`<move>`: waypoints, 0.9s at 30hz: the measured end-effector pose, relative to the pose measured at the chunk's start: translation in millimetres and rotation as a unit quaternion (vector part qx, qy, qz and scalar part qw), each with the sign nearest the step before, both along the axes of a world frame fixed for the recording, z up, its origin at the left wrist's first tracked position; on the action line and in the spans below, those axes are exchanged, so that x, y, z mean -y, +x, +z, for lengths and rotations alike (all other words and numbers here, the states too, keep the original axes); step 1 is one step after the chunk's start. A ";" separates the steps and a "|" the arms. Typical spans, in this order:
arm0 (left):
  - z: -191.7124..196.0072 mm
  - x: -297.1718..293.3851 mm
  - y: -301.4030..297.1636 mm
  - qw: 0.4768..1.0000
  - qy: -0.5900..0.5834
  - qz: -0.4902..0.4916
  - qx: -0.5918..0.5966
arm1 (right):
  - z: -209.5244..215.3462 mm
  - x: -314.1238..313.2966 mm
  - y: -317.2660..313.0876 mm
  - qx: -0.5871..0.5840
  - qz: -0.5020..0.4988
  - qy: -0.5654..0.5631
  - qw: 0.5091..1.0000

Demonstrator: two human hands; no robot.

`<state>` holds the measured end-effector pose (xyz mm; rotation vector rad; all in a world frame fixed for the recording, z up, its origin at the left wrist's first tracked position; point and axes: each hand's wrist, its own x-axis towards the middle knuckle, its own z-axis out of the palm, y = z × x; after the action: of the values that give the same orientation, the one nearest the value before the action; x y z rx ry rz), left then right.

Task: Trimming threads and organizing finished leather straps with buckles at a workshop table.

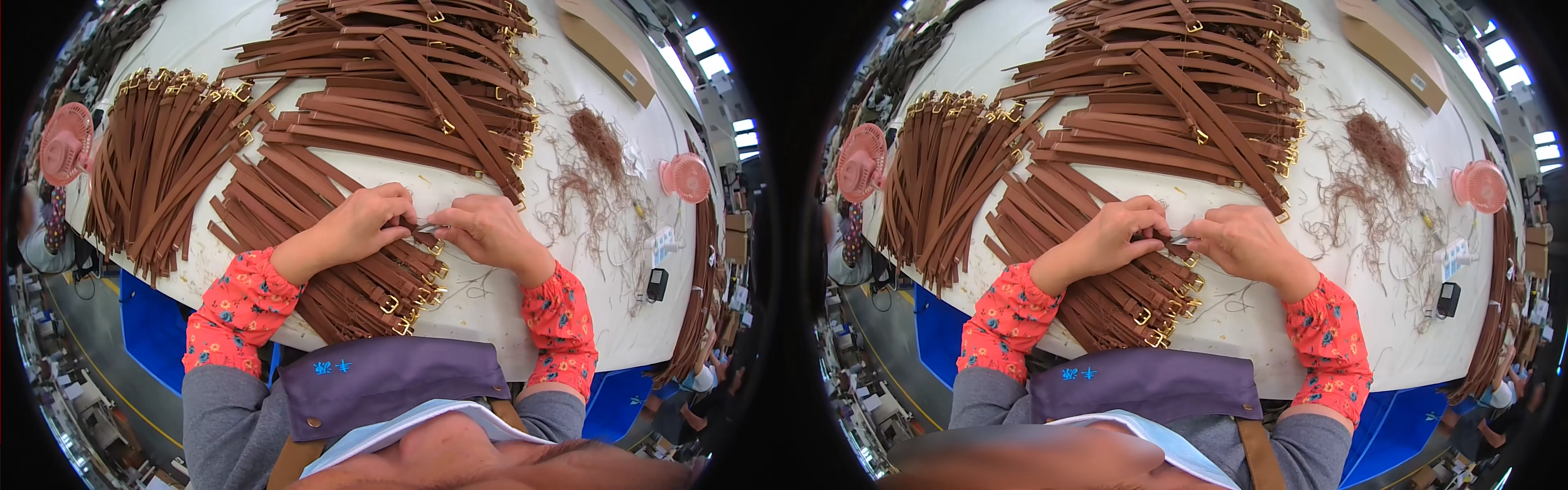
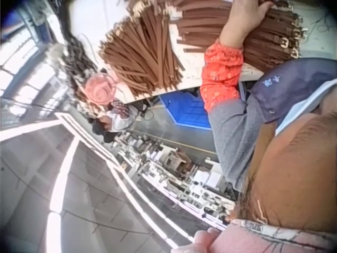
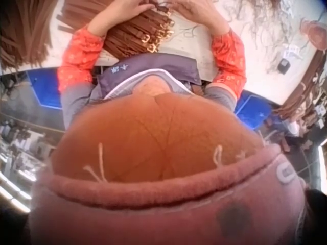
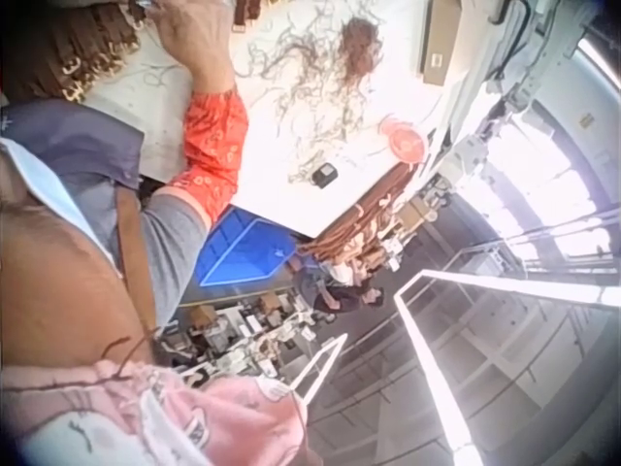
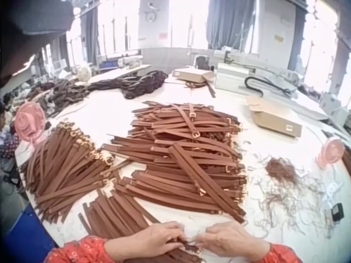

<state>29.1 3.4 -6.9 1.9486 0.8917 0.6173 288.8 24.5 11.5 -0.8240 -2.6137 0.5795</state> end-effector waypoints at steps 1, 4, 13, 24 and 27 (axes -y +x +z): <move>-4.3 3.6 1.0 0.998 0.063 0.006 -0.004 | 0.1 1.6 -0.4 0.000 0.000 0.000 1.000; -6.6 9.7 4.1 0.979 0.198 0.001 -0.039 | 0.6 7.3 -1.9 0.006 -0.006 0.013 1.000; -4.5 4.0 6.9 0.987 0.152 0.028 -0.040 | 3.3 11.9 -4.9 0.034 -0.033 0.028 0.998; 2.3 -3.2 -1.8 0.998 0.035 0.051 0.010 | -5.3 25.8 -7.6 0.057 -0.124 -0.077 0.988; 1.6 -7.0 -1.6 0.993 0.111 0.022 0.025 | -8.1 26.4 -10.1 0.038 -0.175 -0.118 0.977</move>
<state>27.5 10.5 -5.3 2.1044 0.8680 0.8175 278.7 -1.9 3.4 -1.3689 -2.4098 0.7752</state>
